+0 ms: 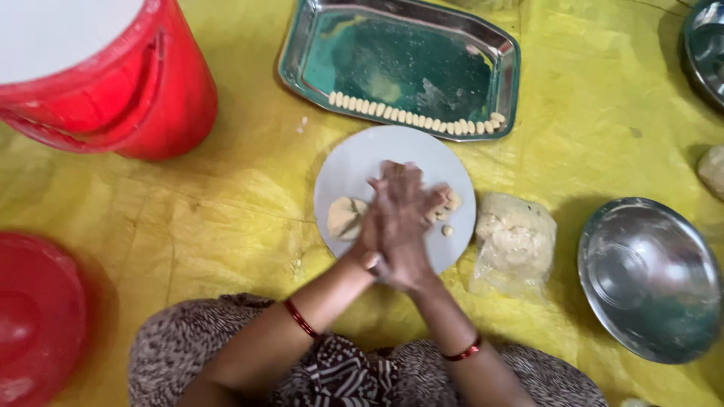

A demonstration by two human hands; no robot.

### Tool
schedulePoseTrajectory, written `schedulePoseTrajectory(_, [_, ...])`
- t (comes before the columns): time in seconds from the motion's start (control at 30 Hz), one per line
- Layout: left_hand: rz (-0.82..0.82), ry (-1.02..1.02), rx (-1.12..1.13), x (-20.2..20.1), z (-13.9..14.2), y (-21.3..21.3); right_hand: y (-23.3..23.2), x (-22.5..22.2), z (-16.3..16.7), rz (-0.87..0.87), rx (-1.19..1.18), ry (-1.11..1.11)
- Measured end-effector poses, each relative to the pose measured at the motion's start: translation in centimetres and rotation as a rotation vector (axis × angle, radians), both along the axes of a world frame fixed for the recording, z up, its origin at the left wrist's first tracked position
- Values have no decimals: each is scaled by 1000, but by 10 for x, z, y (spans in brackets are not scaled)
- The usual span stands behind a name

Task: The person sits on a yellow tarp and uses a wooden grooved tool to shape small pieces of dough into ridged cylindrical forms. They roll the dough on the tool and place the shaped pieces onto a metal tray.

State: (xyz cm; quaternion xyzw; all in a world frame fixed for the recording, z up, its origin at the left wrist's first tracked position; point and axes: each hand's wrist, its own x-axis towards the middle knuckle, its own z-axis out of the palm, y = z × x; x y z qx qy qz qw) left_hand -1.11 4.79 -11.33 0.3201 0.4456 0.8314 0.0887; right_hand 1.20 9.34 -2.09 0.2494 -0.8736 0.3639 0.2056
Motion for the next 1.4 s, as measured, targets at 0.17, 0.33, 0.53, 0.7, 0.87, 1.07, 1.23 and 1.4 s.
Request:
schedulePoseTrajectory(0.17, [-636, -359, 468, 20, 21, -3, 1, 6, 9, -38, 54, 4])
schedulePoseTrajectory(0.33, [-254, -196, 126, 12, 35, -15, 3, 3, 8, -17, 60, 0])
schedulePoseTrajectory(0.53, [-451, -527, 172, 2, 30, -6, -4, 2, 7, -73, 2, 78])
schedulePoseTrajectory(0.7, [-424, -328, 499, 0, 34, -15, -7, 8, 0, 19, 37, 34])
schedulePoseTrajectory(0.87, [-553, -672, 472, 10, 33, -16, 15, 5, 1, 149, -87, -133])
schedulePoseTrajectory(1.07, [-457, -720, 466, 1, 2, -19, 3, 8, -1, 199, -84, -125])
schedulePoseTrajectory(1.23, [184, -98, -42, -4, -7, -16, 12, -3, -11, 353, -540, -302])
schedulePoseTrajectory(1.4, [-225, -1034, 173, -18, 27, -25, 53, -26, -4, 363, -1130, -612])
